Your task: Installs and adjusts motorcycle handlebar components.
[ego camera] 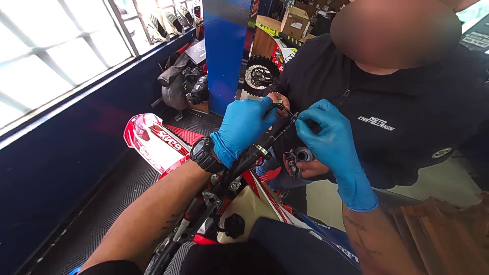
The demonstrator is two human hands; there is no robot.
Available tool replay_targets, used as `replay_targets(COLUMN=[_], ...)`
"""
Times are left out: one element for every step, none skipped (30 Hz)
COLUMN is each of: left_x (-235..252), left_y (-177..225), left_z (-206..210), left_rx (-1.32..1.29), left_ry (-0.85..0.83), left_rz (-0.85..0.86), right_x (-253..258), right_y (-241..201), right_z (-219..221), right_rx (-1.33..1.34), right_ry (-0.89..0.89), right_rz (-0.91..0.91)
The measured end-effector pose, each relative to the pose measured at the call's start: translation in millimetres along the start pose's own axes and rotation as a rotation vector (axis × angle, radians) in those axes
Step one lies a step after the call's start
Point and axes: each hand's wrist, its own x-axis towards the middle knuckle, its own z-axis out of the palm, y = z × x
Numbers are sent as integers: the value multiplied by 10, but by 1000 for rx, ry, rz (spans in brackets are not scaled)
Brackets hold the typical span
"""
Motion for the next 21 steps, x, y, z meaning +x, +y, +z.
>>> replay_targets(left_x=[1, 2, 4, 2, 1, 6, 10, 4, -4, -4, -1, 1, 8, 17, 20, 18, 21, 29, 34, 37, 38], left_y=[-2, -16, -35, -58, -87, -120, -139, -143, -134, -122, -108, -92, -69, -43, -10, 26, 47, 51, 47, 42, 39], left_z=[-1, 2, 5, 6, -1, -13, -21, -22, -20, -17, -17, -18, -26, -33, -32, -27, -23, -25, -28, -32, -36], left_rx=[1, 6, 11, 14, 16, 13, 7, 0, -6, -8, -12, -15, -13, -11, -11, -8, -3, 4, 9, 12, 16], left_ry=[3, 5, -4, -18, -34, -46, -55, -59, -61, -60, -59, -61, -64, -63, -62, -70, -81, -90, -96, -104, -105], left_rz=[3, 5, -3, -19, -39, -54, -59, -54, -48, -41, -35, -31, -31, -26, -20, -22, -28, -33, -38, -44, -48], right_x=[19, 33, 34, 23, 6, -11, -35, -65, -89, -96, -97, -95, -84, -65, -45, -32, -19, -7, -1, -1, -2], right_y=[-10, -15, -15, -14, -13, -8, -3, 0, 0, 1, 5, 10, 18, 26, 32, 37, 44, 54, 64, 74, 83], right_z=[12, 18, 22, 19, 4, -22, -53, -79, -102, -127, -146, -157, -157, -145, -124, -101, -78, -58, -41, -24, -12], right_rx=[2, -2, -12, -32, -53, -69, -84, -88, -85, -82, -74, -67, -58, -45, -32, -15, 0, 13, 30, 48, 69], right_ry=[2, -3, -11, -22, -36, -48, -60, -69, -69, -65, -58, -51, -45, -38, -35, -38, -41, -42, -43, -46, -50], right_rz=[-6, -9, -10, -8, -7, -8, -8, -8, -8, -7, 0, 7, 9, 7, 6, 9, 9, 9, 14, 24, 31])
